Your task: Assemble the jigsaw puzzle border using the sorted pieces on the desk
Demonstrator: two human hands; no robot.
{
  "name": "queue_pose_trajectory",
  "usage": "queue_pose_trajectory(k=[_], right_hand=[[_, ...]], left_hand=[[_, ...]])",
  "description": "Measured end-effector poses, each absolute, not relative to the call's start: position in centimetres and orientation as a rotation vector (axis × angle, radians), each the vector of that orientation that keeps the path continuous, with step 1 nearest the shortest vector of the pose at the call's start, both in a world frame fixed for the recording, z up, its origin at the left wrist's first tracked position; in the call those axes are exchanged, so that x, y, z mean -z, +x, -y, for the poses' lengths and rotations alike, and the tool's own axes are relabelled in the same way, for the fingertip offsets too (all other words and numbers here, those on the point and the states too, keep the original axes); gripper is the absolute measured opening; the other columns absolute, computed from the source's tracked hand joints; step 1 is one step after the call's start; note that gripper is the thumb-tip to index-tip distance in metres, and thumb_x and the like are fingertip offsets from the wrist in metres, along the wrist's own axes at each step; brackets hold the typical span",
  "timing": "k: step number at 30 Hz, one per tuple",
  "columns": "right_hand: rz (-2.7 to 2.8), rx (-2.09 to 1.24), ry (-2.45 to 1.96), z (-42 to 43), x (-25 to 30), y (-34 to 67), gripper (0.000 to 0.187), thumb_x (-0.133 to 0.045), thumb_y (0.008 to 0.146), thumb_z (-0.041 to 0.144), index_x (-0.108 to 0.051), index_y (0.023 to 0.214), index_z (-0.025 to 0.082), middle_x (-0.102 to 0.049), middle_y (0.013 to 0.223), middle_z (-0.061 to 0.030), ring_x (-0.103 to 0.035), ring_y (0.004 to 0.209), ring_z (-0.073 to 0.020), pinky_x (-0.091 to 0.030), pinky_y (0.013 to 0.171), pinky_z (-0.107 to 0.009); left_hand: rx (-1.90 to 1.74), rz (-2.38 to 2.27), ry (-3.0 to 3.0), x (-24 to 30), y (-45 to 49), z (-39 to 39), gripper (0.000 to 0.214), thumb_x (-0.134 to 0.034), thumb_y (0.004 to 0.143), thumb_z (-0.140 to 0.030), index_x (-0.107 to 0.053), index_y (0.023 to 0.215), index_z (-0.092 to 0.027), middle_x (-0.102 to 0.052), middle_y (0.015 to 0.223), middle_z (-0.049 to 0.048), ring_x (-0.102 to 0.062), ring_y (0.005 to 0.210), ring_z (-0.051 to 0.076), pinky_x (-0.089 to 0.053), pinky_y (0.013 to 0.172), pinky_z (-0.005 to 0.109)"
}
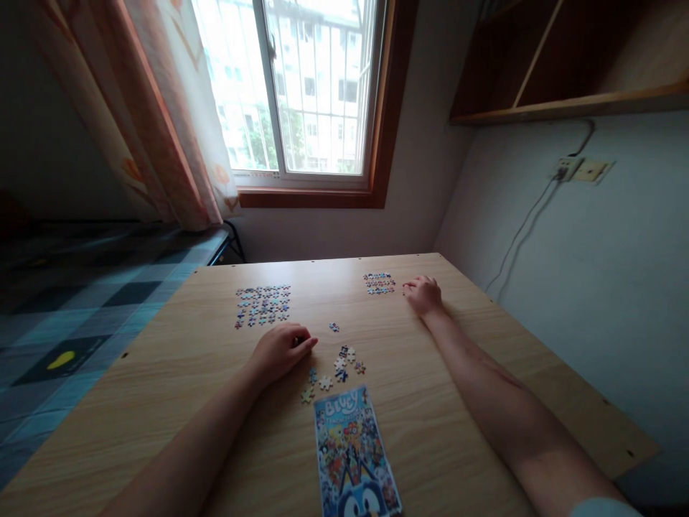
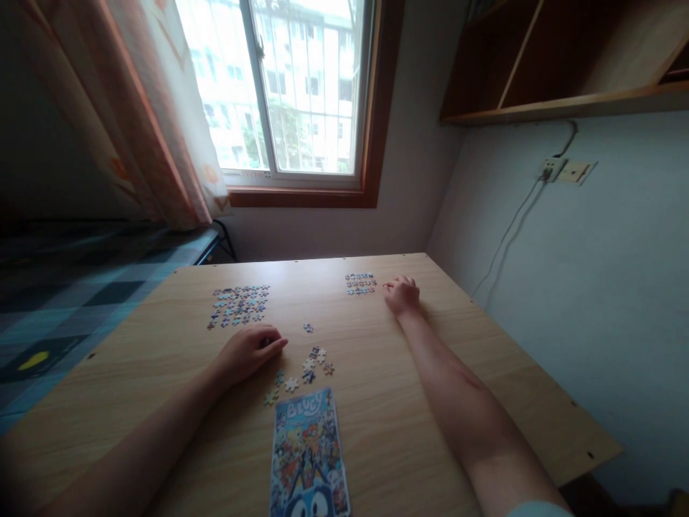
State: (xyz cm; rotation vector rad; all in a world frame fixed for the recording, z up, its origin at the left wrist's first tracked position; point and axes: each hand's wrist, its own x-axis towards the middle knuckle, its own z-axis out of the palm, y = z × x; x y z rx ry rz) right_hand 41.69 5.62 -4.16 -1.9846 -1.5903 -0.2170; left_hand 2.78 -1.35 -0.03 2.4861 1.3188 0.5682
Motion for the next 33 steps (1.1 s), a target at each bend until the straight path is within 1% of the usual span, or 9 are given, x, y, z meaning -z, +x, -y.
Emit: queue_pose_trajectory(k=[2,5,8,15,18,21,23,27,33], right_hand=[[1.58,0.207,-2.02,-5.4,4.3,41.9,0.026,-0.057,0.085,0.032,-0.08,0.092,0.023,-0.072,0.107,-0.0065,-0.058,0.103,-0.0247,-0.045,0.092,-0.035],[1.594,0.187,-2.053,-5.2,4.4,42.1,0.022,-0.06,0.083,0.033,-0.079,0.09,0.027,-0.074,0.101,-0.0042,-0.059,0.099,-0.0241,-0.046,0.089,-0.034],[1.625,0.173,-2.059,-5.1,4.5,42.2,0.021,-0.06,0.083,0.033,-0.08,0.09,0.029,-0.075,0.102,-0.0035,-0.06,0.098,-0.0237,-0.046,0.088,-0.034],[1.697,0.142,-1.994,-5.6,4.6,42.1,0.022,-0.061,0.087,0.038,-0.08,0.097,0.031,-0.073,0.105,-0.0033,-0.058,0.099,-0.0222,-0.046,0.089,-0.032],[1.687,0.136,-1.971,-5.9,4.8,42.3,0.025,-0.061,0.088,0.039,-0.079,0.1,0.029,-0.073,0.104,-0.005,-0.059,0.099,-0.0217,-0.046,0.089,-0.03],[1.658,0.133,-1.966,-6.1,4.9,42.7,0.028,-0.057,0.09,0.036,-0.079,0.102,0.023,-0.073,0.103,-0.0072,-0.061,0.098,-0.0208,-0.045,0.092,-0.029],[1.649,0.126,-1.965,-6.1,5.0,42.9,0.027,-0.057,0.089,0.033,-0.079,0.101,0.022,-0.073,0.103,-0.0068,-0.061,0.098,-0.0201,-0.045,0.093,-0.028],[1.663,0.114,-1.965,-5.9,5.0,42.7,0.023,-0.06,0.086,0.033,-0.08,0.096,0.027,-0.073,0.102,-0.0032,-0.061,0.099,-0.0203,-0.045,0.092,-0.028],[1.69,0.103,-1.978,-5.9,4.7,42.1,0.022,-0.061,0.087,0.038,-0.08,0.098,0.032,-0.072,0.104,-0.0029,-0.059,0.098,-0.0212,-0.046,0.091,-0.031]], left_hand=[[-0.559,-1.322,2.485,0.0,2.8,1.3,0.035,-0.052,0.09,-0.045,-0.066,0.071,-0.02,-0.066,0.074,0.0041,-0.058,0.075,0.019,-0.04,0.071,0.03],[-0.556,-1.317,2.488,0.0,2.8,1.3,0.035,-0.052,0.09,-0.046,-0.067,0.072,-0.02,-0.066,0.073,0.004,-0.058,0.075,0.019,-0.04,0.071,0.03],[-0.562,-1.317,2.491,0.1,2.7,1.3,0.036,-0.051,0.09,-0.046,-0.068,0.072,-0.02,-0.067,0.073,0.0039,-0.058,0.074,0.019,-0.04,0.07,0.03],[-0.57,-1.318,2.49,0.0,2.8,1.4,0.035,-0.052,0.09,-0.045,-0.067,0.07,-0.02,-0.067,0.073,0.004,-0.058,0.075,0.019,-0.04,0.07,0.03],[-0.575,-1.315,2.493,0.0,2.8,1.4,0.035,-0.052,0.09,-0.045,-0.067,0.071,-0.02,-0.067,0.074,0.0039,-0.058,0.075,0.019,-0.04,0.07,0.03],[-0.57,-1.318,2.489,0.1,2.8,1.4,0.035,-0.052,0.09,-0.045,-0.067,0.071,-0.02,-0.066,0.073,0.0038,-0.058,0.075,0.019,-0.04,0.071,0.03],[-0.562,-1.323,2.484,0.1,2.8,1.3,0.035,-0.052,0.09,-0.045,-0.067,0.071,-0.02,-0.066,0.073,0.0038,-0.058,0.074,0.019,-0.04,0.07,0.03],[-0.573,-1.309,2.482,0.1,2.8,1.3,0.034,-0.052,0.09,-0.044,-0.066,0.071,-0.02,-0.066,0.073,0.0039,-0.058,0.075,0.019,-0.04,0.071,0.03],[-0.567,-1.311,2.487,0.1,2.8,1.3,0.032,-0.055,0.089,-0.043,-0.067,0.07,-0.02,-0.066,0.073,0.0037,-0.058,0.074,0.019,-0.04,0.071,0.03]])
